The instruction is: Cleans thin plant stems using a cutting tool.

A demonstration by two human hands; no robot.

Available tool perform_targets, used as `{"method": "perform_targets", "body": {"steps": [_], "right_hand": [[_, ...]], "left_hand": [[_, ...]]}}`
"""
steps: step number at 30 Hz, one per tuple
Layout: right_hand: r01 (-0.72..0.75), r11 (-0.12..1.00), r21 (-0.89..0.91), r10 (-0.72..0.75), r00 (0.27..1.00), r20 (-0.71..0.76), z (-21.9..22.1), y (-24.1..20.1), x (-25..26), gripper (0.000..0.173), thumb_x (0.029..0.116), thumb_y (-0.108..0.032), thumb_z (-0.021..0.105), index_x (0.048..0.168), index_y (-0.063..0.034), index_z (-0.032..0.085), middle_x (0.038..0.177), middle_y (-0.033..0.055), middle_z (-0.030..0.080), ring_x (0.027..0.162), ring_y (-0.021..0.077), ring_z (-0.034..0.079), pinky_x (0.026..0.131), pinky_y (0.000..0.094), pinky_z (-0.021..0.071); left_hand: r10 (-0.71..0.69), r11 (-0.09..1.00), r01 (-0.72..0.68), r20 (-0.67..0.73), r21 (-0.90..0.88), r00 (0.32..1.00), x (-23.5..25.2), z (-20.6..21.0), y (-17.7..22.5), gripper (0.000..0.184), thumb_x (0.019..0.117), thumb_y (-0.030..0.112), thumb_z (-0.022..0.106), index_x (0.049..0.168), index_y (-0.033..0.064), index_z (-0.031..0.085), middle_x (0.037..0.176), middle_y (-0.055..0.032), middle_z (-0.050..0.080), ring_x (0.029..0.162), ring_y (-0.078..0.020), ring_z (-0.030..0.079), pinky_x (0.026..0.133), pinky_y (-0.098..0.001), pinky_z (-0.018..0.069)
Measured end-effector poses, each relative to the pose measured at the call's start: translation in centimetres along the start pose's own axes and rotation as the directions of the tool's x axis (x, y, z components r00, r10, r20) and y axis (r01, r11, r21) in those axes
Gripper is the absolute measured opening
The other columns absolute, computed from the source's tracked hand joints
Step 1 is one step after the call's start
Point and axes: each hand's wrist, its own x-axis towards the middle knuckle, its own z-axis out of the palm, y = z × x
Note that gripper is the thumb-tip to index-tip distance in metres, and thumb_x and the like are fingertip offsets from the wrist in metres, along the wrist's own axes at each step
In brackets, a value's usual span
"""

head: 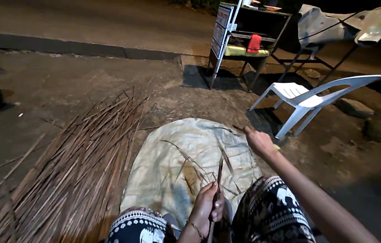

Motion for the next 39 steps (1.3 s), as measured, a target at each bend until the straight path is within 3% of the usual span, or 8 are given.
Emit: {"method": "perform_targets", "body": {"steps": [5,10,15,19,25,29,33,39], "right_hand": [[0.315,0.782,0.537,-0.397,0.917,0.042,2.9,-3.8,-7.8,0.035,0.1082,-0.026,0.047,0.128,-0.0012,0.063,0.083,0.0174,0.064,0.073,0.031,0.062,0.071,0.049,0.0515],[0.112,0.378,0.919,-0.24,0.971,-0.02,5.7,-3.3,-5.6,0.019,0.1045,-0.014,0.051,0.101,0.0009,0.062,0.066,-0.0043,0.05,0.05,0.0016,0.043,0.05,0.0209,0.0391],[0.318,0.815,0.485,-0.293,0.947,-0.128,4.1,-2.8,-7.7,0.029,0.1041,-0.01,0.049,0.126,0.0008,0.064,0.089,0.0209,0.07,0.079,0.0382,0.069,0.074,0.0565,0.0546],[0.492,0.869,0.055,-0.443,0.823,-0.356,7.3,-4.0,-9.5,0.016,0.0953,-0.004,0.06,0.107,0.0008,0.07,0.084,0.0197,0.072,0.063,0.0398,0.071,0.054,0.0547,0.0571],[-0.101,0.993,0.068,0.104,0.994,-0.038,0.5,0.6,0.5,0.037,0.1089,-0.011,0.036,0.141,-0.0003,0.049,0.119,0.0306,0.066,0.111,0.0514,0.065,0.089,0.0646,0.0503],[0.128,0.97,0.207,-0.125,0.992,-0.026,0.5,-1.3,-4.9,0.036,0.1064,-0.014,0.046,0.14,-0.0055,0.056,0.107,0.0288,0.069,0.099,0.0507,0.068,0.083,0.0658,0.0515],[0.567,0.818,0.097,-0.489,0.775,-0.4,7.5,-3.4,-9.9,0.016,0.0867,-0.001,0.066,0.102,-0.0018,0.071,0.075,0.0154,0.071,0.057,0.0351,0.07,0.049,0.0521,0.0558],[0.054,0.992,0.119,-0.043,0.995,-0.089,3.3,-0.4,-3.0,0.034,0.1083,-0.009,0.038,0.136,-0.001,0.057,0.109,0.0302,0.069,0.098,0.0528,0.068,0.081,0.066,0.0521]], "left_hand": [[0.045,0.999,-0.044,-0.063,0.026,0.997,0.7,0.1,0.5,0.034,0.1145,0.023,0.024,0.099,0.0075,0.05,0.056,0.0058,0.04,0.038,0.0004,0.032,0.036,-0.0128,0.0292],[0.044,0.981,-0.035,-0.041,0.191,0.998,0.3,1.1,-0.5,0.04,0.1145,0.027,0.026,0.104,0.0023,0.056,0.059,0.0015,0.053,0.044,-0.0056,0.051,0.043,-0.0187,0.0463],[0.088,0.986,-0.076,-0.076,0.145,0.993,0.3,0.3,-0.5,0.042,0.1147,0.028,0.023,0.092,0.0079,0.051,0.052,0.0068,0.039,0.037,-0.0001,0.034,0.036,-0.0138,0.0311],[0.059,0.997,-0.058,-0.015,0.058,0.998,0.4,0.2,-0.2,0.04,0.1136,0.021,0.02,0.086,0.0126,0.048,0.05,0.01,0.033,0.035,0.002,0.028,0.034,-0.0126,0.0257],[-0.024,0.999,0.022,0.061,0.025,0.998,0.2,0.5,-1.5,0.041,0.1144,0.028,0.02,0.089,0.012,0.048,0.05,0.009,0.033,0.034,0.0014,0.028,0.034,-0.0128,0.0268],[0.028,1.0,-0.028,0.001,0.014,1.0,0.5,0.0,-0.3,0.042,0.1146,0.028,0.02,0.088,0.0116,0.048,0.05,0.0088,0.033,0.035,0.001,0.028,0.034,-0.0129,0.0269],[0.05,0.997,-0.047,0.041,-0.065,0.998,0.6,0.3,0.3,0.038,0.1116,0.016,0.019,0.086,0.0141,0.047,0.049,0.0108,0.033,0.034,0.0033,0.028,0.034,-0.0112,0.0262],[-0.063,0.995,0.075,0.154,-0.07,0.986,0.4,-0.1,-1.0,0.042,0.1141,0.027,0.019,0.086,0.0139,0.048,0.048,0.0102,0.033,0.033,0.003,0.028,0.033,-0.0114,0.0263]]}}
